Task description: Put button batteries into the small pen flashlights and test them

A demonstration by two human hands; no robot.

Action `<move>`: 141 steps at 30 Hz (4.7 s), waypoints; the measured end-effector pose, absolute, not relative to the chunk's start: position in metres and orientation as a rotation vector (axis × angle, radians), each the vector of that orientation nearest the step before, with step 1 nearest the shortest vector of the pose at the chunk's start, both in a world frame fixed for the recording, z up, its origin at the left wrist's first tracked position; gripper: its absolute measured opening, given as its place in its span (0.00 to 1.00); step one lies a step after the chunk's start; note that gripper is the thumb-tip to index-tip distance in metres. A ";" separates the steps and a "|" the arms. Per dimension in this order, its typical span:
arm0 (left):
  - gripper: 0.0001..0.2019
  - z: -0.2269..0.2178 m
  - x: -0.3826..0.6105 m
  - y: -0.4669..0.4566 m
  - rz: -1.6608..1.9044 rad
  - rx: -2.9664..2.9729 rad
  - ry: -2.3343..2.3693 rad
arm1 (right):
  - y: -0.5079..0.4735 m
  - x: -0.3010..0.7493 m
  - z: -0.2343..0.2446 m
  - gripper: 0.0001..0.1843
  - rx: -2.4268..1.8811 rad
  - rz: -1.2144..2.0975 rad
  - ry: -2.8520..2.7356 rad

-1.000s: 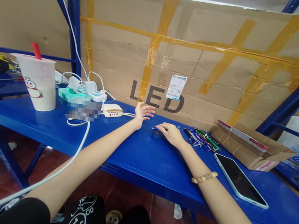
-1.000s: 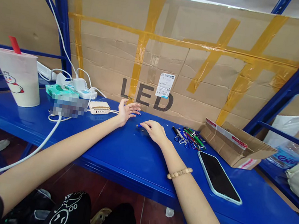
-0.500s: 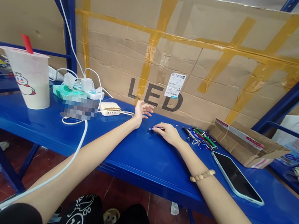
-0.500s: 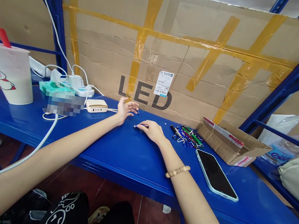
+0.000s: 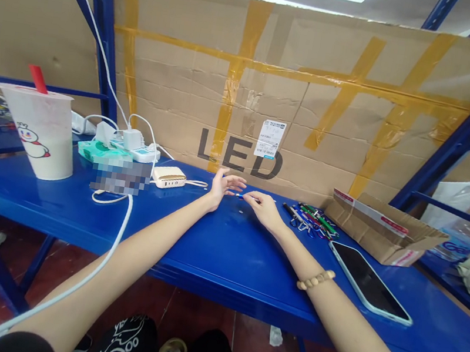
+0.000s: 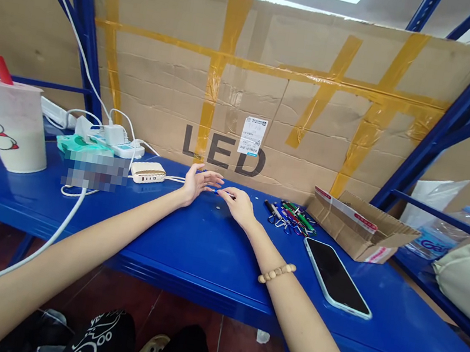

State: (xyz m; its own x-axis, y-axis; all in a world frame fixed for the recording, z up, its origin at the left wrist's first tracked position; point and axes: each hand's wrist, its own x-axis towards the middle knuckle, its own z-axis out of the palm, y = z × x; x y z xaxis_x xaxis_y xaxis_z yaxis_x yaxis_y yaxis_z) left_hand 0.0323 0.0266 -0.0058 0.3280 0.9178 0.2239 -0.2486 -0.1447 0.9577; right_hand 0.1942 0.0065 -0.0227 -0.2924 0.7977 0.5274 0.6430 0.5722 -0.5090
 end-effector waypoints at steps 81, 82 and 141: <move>0.27 -0.007 0.036 0.026 1.180 1.219 0.743 | 0.000 0.187 -0.021 0.14 -1.281 0.237 -2.026; 0.28 -0.007 0.036 0.026 1.176 1.225 0.745 | -0.002 0.186 -0.020 0.14 -1.296 0.228 -2.023; 0.21 0.009 0.024 0.031 1.738 0.889 0.841 | 0.010 0.261 -0.018 0.12 -2.223 -0.352 -1.717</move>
